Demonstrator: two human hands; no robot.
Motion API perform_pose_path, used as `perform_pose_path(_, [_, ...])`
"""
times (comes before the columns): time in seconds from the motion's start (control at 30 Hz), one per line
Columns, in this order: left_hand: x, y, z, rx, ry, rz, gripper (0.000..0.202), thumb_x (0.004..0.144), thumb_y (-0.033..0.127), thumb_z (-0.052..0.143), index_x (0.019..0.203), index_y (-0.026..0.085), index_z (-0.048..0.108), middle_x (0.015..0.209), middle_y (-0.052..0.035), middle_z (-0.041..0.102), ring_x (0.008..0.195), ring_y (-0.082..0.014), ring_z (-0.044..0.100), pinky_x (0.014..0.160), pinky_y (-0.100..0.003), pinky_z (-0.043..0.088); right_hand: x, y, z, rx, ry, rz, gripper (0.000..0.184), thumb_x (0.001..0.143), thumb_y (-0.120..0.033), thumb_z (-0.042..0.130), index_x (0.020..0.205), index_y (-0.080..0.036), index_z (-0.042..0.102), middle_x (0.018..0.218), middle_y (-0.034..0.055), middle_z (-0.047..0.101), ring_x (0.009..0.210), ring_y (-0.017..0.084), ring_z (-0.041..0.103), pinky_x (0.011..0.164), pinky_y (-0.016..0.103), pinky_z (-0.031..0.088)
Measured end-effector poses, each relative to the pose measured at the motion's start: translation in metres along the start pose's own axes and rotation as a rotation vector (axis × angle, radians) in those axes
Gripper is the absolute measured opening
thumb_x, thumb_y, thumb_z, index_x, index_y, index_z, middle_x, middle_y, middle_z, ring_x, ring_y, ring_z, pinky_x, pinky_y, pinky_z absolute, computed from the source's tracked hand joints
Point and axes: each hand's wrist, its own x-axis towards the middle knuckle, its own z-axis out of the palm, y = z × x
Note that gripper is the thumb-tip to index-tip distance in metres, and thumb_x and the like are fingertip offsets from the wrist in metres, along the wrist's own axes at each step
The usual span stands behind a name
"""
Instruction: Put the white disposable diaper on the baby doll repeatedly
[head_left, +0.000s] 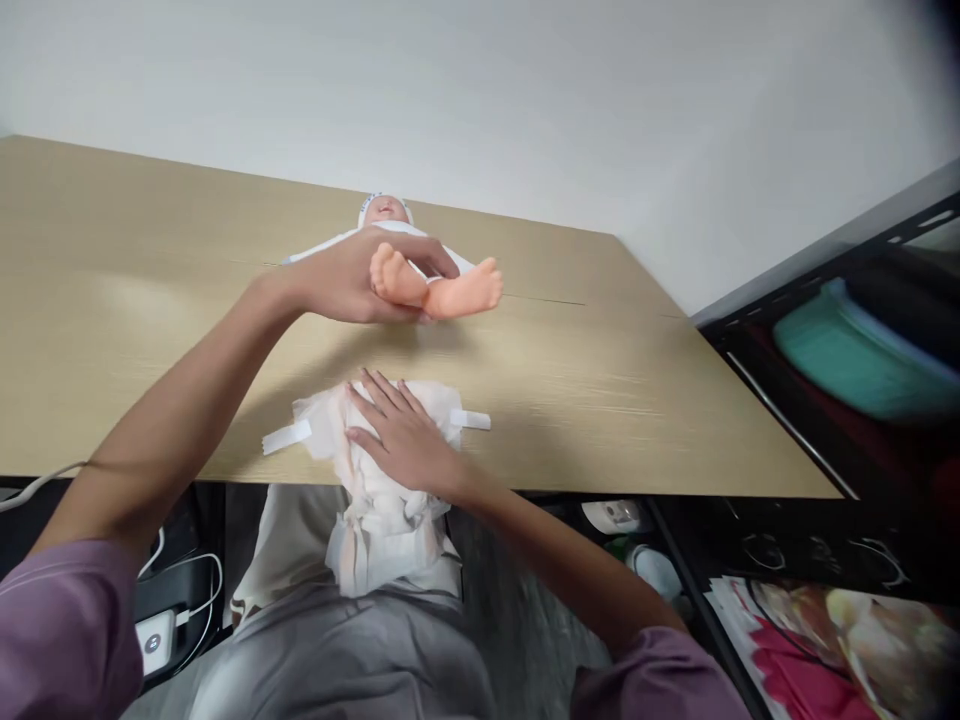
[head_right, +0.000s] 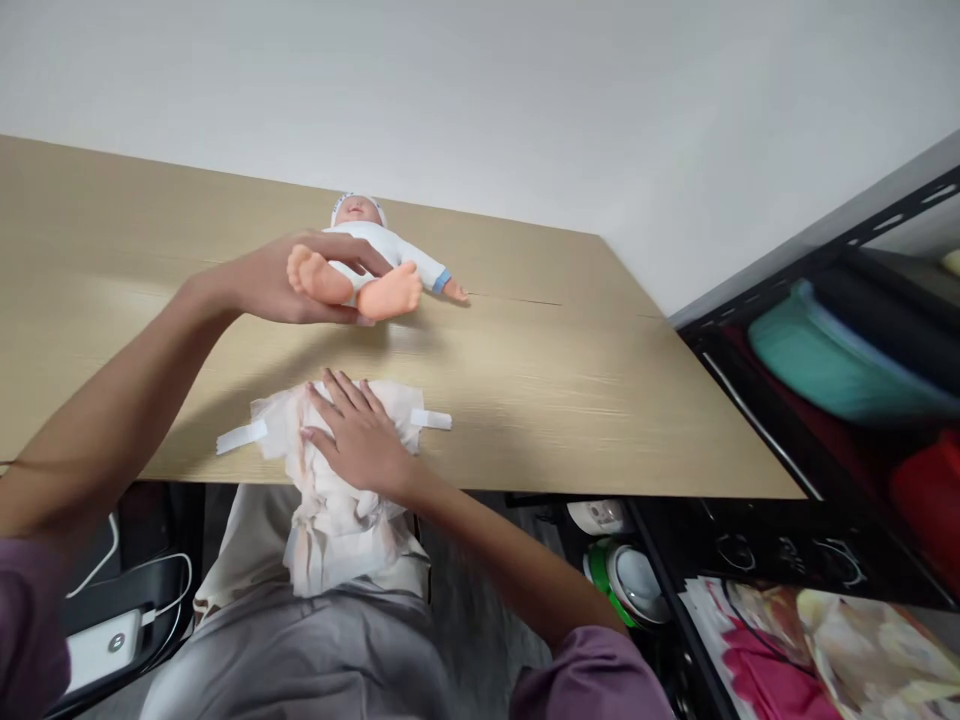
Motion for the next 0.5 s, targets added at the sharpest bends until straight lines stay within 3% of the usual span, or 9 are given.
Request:
perform_pose_path(0.2, [0.009, -0.003, -0.022, -0.029, 0.034, -0.006, 0.046, 0.099, 0.040, 0.085, 0.139, 0.019, 0.079, 0.135, -0.0062, 0.082, 0.125, -0.0236, 0.075, 0.104, -0.033, 0.059, 0.075, 0.036, -0.002, -0.099, -0.018, 0.001, 0.067, 0.125, -0.052, 0.049, 0.181, -0.016, 0.046, 0.191, 0.0178, 0.036, 0.181, 0.034, 0.032, 0.149, 0.062, 0.027])
perform_pose_path(0.33, [0.007, -0.005, -0.027, -0.064, 0.067, -0.031, 0.047, 0.098, 0.041, 0.088, 0.141, 0.023, 0.077, 0.135, -0.0059, 0.082, 0.118, -0.0240, 0.080, 0.099, -0.031, 0.061, 0.128, 0.070, -0.004, -0.158, 0.019, 0.014, 0.062, 0.124, -0.046, 0.055, 0.178, -0.014, 0.050, 0.187, 0.0197, 0.043, 0.178, 0.037, 0.038, 0.145, 0.062, 0.034])
perform_pose_path(0.43, [0.006, -0.006, -0.029, -0.083, 0.092, -0.043, 0.042, 0.097, 0.041, 0.092, 0.134, 0.025, 0.079, 0.132, -0.0051, 0.083, 0.118, -0.0268, 0.081, 0.099, -0.033, 0.063, 0.161, 0.092, -0.009, -0.145, 0.060, 0.000, 0.052, 0.125, -0.043, 0.053, 0.166, -0.013, 0.063, 0.173, 0.0172, 0.063, 0.165, 0.036, 0.057, 0.141, 0.059, 0.043])
perform_pose_path(0.5, [0.005, -0.006, -0.030, -0.090, 0.106, -0.035, 0.038, 0.099, 0.043, 0.091, 0.131, 0.025, 0.080, 0.131, -0.0052, 0.083, 0.121, -0.0276, 0.080, 0.101, -0.034, 0.064, 0.179, 0.102, -0.013, -0.135, 0.126, 0.000, 0.046, 0.124, -0.044, 0.056, 0.159, -0.019, 0.070, 0.158, 0.0125, 0.077, 0.152, 0.033, 0.070, 0.135, 0.059, 0.051])
